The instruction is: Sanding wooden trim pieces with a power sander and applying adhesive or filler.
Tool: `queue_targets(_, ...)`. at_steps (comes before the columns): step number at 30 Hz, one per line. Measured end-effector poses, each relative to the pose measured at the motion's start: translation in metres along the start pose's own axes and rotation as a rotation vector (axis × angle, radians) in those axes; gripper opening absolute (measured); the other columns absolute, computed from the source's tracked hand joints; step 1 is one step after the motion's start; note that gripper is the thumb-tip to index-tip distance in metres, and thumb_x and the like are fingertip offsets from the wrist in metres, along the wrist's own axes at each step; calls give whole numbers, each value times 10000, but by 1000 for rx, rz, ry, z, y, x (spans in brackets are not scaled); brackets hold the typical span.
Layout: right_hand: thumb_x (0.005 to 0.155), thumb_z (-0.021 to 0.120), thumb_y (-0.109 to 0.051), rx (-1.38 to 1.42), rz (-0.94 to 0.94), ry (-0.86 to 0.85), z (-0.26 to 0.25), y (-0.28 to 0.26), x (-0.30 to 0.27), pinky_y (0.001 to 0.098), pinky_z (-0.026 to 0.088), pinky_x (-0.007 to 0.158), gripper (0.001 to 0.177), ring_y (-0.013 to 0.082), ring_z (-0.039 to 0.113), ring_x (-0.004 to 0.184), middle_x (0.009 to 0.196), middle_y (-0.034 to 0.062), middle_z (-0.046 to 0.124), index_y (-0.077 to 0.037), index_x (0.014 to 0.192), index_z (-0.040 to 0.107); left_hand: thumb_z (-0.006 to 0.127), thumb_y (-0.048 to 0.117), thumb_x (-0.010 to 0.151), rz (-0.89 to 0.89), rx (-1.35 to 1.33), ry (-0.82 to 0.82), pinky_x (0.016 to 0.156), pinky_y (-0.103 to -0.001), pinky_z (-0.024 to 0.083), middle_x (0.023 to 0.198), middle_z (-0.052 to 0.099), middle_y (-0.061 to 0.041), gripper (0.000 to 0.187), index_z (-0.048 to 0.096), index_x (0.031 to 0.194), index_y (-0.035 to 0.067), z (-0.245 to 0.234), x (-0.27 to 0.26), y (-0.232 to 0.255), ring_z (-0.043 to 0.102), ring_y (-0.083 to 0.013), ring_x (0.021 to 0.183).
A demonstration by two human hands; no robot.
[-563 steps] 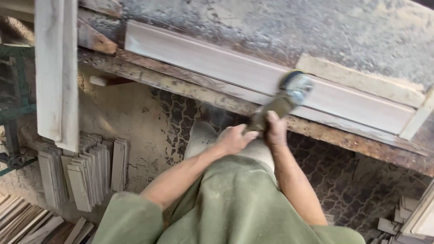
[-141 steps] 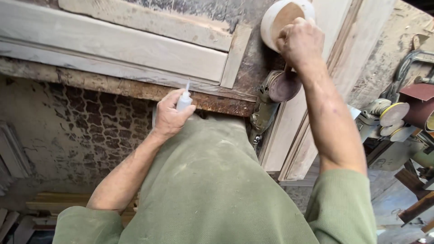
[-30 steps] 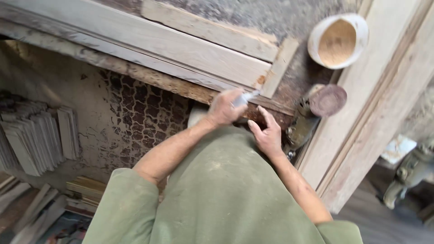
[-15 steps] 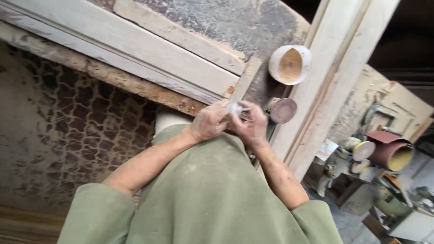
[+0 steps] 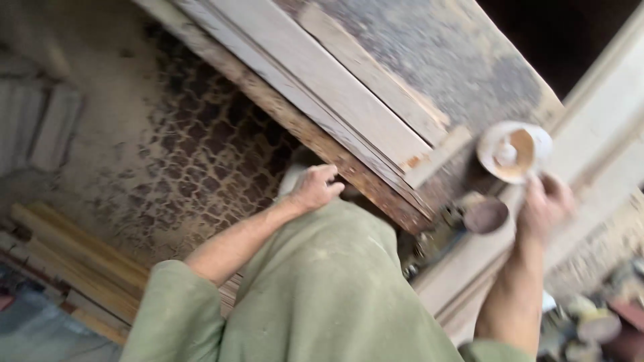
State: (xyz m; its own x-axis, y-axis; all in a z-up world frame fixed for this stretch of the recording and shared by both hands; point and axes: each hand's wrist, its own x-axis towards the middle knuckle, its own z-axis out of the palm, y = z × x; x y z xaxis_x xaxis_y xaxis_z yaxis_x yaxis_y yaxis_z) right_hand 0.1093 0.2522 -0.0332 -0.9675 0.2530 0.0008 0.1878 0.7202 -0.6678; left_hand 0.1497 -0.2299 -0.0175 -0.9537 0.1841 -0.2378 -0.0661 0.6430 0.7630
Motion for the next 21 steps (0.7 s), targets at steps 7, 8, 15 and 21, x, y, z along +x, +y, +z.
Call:
queue_targets(7,1166,624,-43,62,331,119,26,-5,-191,354,462,752,185,248,519,833,969,190,602,127,1096,613,571,233,873,-466,70,-310,604,-353,470,686,446,6,211,440,749,126,-13,-19,-35,450,-172,621)
queue_targets(8,1166,624,-43,68,333,129,34,-57,-185,354,462,752,185,248,519,833,969,190,602,127,1096,613,571,233,873,-456,78,-310,604,-353,470,686,446,6,211,440,749,126,-16,-16,-34,450,-172,621)
queue_targets(15,861,866,-473,-412,907,-79,98,-66,-162,596,481,981,910,479,604,1117,1253,334,576,97,1409,416,607,249,833,-57,172,-507,831,-501,525,1000,702,-187,287,633,985,7,-42,13,-30,652,-383,905)
queue_targets(21,872,784,-105,471,899,38,98,-130,-160,327,500,805,504,242,617,894,1069,139,617,30,1277,517,630,258,839,135,145,-589,813,-471,545,999,699,-153,254,659,966,40,-86,44,-56,657,-334,881)
